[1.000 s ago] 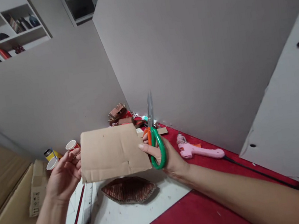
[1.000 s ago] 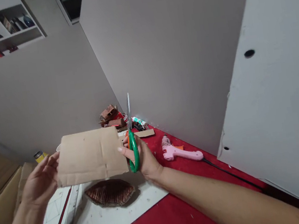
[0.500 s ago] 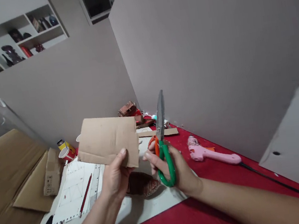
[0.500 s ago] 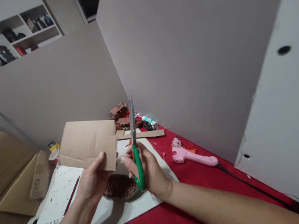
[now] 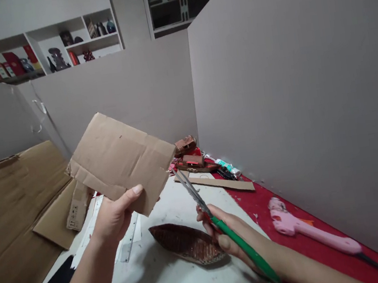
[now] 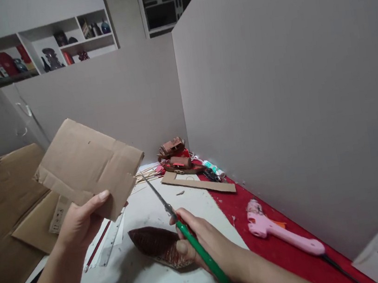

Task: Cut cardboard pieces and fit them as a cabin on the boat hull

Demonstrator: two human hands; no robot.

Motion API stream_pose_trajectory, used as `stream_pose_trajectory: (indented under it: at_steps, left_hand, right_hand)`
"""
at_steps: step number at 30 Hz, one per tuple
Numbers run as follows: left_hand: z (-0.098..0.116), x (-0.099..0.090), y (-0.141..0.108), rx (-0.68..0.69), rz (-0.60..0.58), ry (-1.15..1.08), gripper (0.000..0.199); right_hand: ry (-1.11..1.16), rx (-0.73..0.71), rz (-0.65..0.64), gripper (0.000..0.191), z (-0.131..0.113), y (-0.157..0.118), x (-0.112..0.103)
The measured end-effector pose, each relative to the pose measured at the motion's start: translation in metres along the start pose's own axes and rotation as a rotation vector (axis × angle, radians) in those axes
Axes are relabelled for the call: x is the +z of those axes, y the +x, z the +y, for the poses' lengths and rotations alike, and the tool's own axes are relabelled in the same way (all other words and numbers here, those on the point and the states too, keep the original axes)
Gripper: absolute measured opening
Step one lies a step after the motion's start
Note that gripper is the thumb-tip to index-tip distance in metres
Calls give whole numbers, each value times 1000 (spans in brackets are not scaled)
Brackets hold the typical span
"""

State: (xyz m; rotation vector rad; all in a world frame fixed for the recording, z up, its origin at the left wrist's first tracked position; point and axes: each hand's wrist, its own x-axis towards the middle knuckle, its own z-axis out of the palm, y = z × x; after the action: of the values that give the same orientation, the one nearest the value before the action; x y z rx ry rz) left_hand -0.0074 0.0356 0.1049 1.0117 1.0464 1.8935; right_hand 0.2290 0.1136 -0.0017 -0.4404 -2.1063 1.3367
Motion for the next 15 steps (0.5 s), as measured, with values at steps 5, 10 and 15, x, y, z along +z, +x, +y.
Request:
stream_pose_trajectory:
  at_steps: [5, 10, 15]
  left_hand:
    - [-5, -1, -1, -45, -64, 47, 70]
    - [-10, 2, -4, -91, -88, 83, 61]
    - [-10, -1, -2, -108, -133, 88, 60]
  right_hand:
    - [-73, 14, 44, 64, 7, 0, -1]
    - [-122, 2, -43, 66, -11, -1, -8]
    - [-74, 5, -89, 70, -20, 0, -8]
